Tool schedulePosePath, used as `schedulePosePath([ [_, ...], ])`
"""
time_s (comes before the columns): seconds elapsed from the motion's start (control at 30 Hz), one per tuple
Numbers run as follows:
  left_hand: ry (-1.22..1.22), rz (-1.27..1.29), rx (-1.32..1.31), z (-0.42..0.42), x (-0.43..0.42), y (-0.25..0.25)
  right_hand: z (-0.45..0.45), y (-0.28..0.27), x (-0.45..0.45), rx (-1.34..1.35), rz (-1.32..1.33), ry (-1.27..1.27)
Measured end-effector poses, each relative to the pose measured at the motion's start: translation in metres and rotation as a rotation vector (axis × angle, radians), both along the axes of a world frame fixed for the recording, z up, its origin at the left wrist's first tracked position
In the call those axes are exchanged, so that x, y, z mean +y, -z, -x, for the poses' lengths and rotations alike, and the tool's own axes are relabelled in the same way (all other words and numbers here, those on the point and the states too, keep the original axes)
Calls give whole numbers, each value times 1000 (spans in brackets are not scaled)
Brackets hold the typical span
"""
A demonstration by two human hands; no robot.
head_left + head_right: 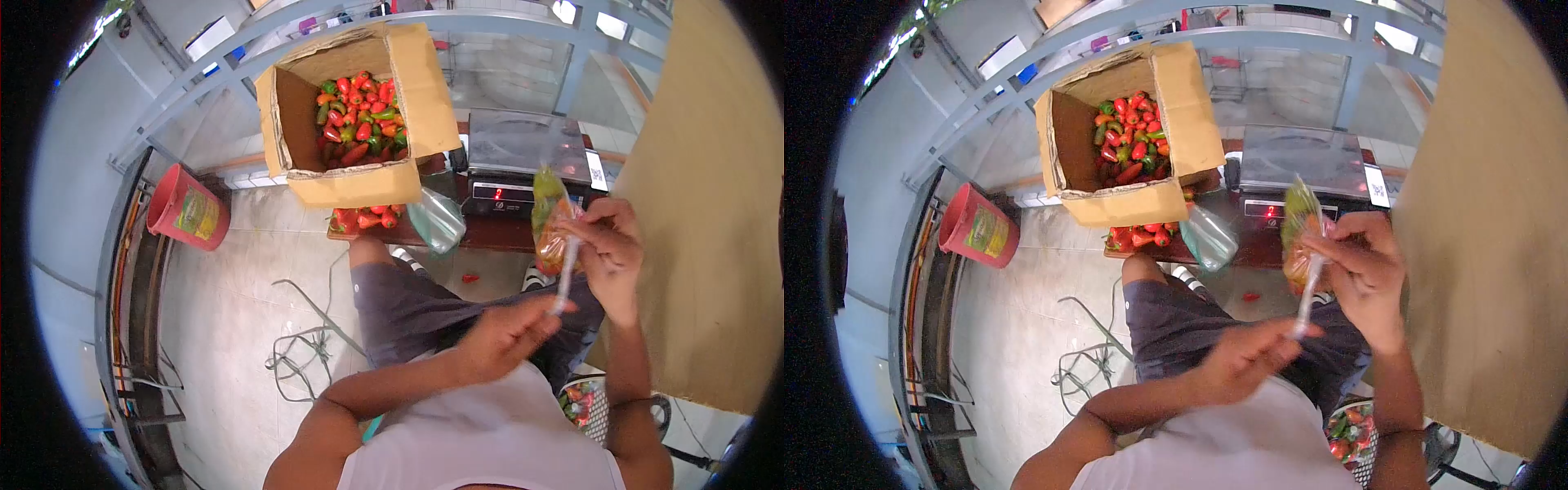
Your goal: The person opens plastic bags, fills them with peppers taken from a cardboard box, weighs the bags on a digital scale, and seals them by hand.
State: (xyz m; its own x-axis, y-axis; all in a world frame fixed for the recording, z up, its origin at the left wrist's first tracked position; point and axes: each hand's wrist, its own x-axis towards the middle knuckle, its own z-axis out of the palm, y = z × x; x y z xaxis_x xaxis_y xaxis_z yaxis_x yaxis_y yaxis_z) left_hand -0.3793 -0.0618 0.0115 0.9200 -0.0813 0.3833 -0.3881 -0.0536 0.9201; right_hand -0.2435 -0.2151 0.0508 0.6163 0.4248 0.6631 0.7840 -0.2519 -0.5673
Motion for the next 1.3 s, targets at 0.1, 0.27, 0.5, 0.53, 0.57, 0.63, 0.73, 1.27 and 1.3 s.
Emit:
schedulePosePath([
  [0.1,747,514,494,-3,-15,25,15,14,24,317,-692,-292],
  [0.27,154,-474,-53,-48,77,70,19,51,25,760,-512,-954],
  [0.5,-164,-368,-38,-6,34,12,6,92,58,763,-760,-403],
  [0.53,44,-23,210,-1,30,25,17,71,61,981,-913,-471],
  [0.57,255,325,451,-2,32,44,16,70,61,1057,-935,-689],
  [0.63,55,-16,203,-12,67,74,9,77,55,1066,-752,-843],
  [0.73,-116,-259,240,-23,118,59,2,87,39,702,-239,-546],
  [1.27,-353,-586,-220,-30,88,-13,17,84,65,361,-463,-202],
  [1.3,-305,-516,-408,-24,70,-8,17,81,67,531,-647,-343],
])
